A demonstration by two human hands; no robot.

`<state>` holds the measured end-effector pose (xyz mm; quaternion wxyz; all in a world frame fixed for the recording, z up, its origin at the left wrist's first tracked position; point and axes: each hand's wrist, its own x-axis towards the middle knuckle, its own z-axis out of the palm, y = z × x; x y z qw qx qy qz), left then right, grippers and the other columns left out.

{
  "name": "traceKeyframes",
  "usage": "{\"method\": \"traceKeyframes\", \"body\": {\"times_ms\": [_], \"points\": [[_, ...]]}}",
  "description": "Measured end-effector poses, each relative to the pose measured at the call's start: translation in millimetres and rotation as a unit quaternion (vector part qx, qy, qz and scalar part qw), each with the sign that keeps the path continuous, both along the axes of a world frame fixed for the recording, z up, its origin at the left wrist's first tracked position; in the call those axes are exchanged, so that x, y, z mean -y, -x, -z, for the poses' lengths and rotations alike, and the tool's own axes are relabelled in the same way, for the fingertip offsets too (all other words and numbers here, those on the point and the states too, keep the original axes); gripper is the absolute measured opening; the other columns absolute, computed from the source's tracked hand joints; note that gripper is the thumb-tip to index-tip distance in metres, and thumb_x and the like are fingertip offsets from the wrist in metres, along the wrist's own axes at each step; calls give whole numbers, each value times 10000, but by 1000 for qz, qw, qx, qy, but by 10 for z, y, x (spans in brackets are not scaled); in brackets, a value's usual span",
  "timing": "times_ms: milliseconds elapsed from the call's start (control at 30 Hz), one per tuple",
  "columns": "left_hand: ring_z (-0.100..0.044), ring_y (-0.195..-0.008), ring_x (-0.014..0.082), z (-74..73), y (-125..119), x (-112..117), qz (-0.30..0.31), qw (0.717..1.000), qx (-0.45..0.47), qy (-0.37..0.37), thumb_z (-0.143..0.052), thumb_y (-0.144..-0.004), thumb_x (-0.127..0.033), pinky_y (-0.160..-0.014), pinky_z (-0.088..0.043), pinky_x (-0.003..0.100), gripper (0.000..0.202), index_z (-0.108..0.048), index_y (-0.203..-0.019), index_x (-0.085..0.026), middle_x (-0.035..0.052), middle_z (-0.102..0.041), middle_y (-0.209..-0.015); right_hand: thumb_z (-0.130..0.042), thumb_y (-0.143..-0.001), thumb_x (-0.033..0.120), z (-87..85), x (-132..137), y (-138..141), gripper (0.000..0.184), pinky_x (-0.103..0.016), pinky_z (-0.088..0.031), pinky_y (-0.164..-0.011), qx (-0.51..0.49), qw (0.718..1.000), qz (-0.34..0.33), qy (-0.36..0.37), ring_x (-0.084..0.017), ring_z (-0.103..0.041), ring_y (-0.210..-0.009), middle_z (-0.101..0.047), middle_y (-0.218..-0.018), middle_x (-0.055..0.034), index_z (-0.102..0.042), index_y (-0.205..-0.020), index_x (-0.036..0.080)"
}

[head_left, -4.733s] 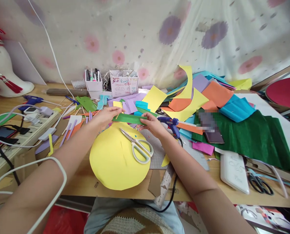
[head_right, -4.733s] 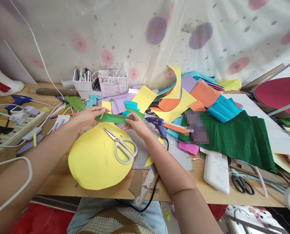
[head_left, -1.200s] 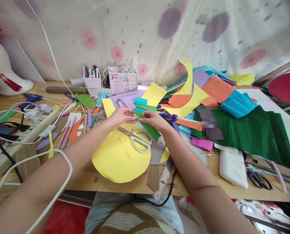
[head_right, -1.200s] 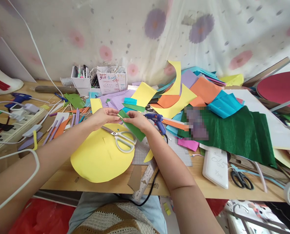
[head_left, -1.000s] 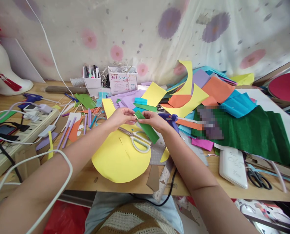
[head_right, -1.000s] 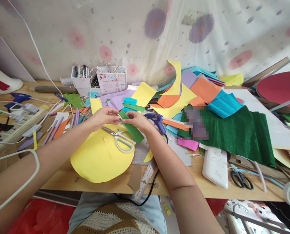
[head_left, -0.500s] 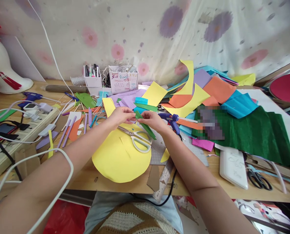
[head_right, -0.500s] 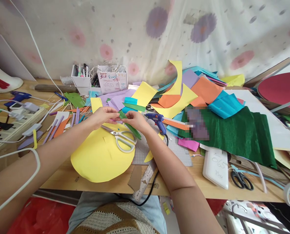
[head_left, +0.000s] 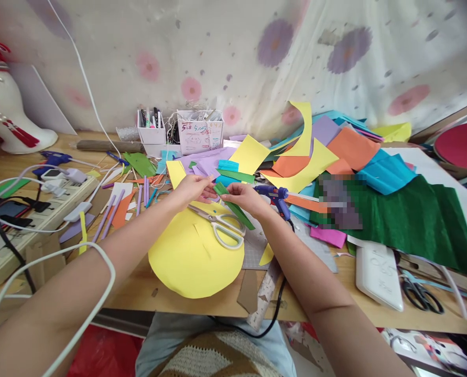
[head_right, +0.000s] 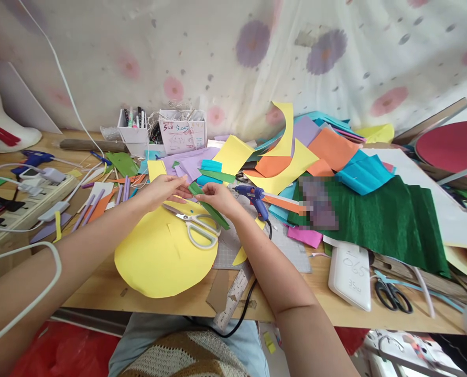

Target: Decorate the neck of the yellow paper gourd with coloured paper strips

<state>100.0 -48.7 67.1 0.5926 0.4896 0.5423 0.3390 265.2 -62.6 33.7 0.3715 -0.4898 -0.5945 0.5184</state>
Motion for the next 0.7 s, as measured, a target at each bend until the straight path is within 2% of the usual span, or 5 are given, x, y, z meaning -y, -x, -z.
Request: {"method": "traceKeyframes", "body": {"times_ms": [167, 467, 533, 633, 700], "points": [[-663, -630, 186, 25, 14, -2, 18, 999, -20, -32, -807, -522, -308, -629, -541, 310, 284, -607, -598, -121, 38, -646, -573, -751, -491, 457, 12, -3, -3, 436, -240, -245, -534, -6, 1000, -2, 5, -63, -346, -549, -410, -571, 73, -448, -627, 175], [-646, -568, 160, 54, 30, -54, 33, 999, -18, -29, -832, -466, -318, -627, -549, 290, 312, -598, -544, -126, 38, -638, -520, -748, -498, 472, 24, -3, -5, 439, -239, -252, -534, -13, 1000, -16, -1, -61, -349, -548, -423, -579, 71, -458, -631, 170], [-651, -593, 165, 29, 46, -49, 36, 999, -4, -14, -825, -491, -343, -628, -550, 291, 325, -620, -590, -111, 62, -657, -569, -748, -501, 475, 31, -10, -12, 440, -238, -268, -536, -22, 1000, -18, -2, -67, -374, -553, -442, -586, 67, -459, -639, 173], [-662, -674, 179, -17, 52, -15, 45, 998, 28, 29, -757, -604, -411, -643, -553, 310, 342, -648, -683, -97, 102, -689, -708, -736, -524, 480, 56, -33, -11, 427, -240, -300, -546, -38, 999, -9, -1, -79, -422, -564, -487, -606, 53, -472, -661, 174], [-661, -723, 180, -24, 31, 18, 56, 996, 45, 49, -735, -649, -379, -662, -551, 316, 301, -651, -713, -97, 108, -692, -777, -730, -532, 480, 84, -49, 10, 422, -241, -316, -554, -60, 998, 10, -10, -82, -440, -569, -490, -611, 53, -470, -667, 176]]}}
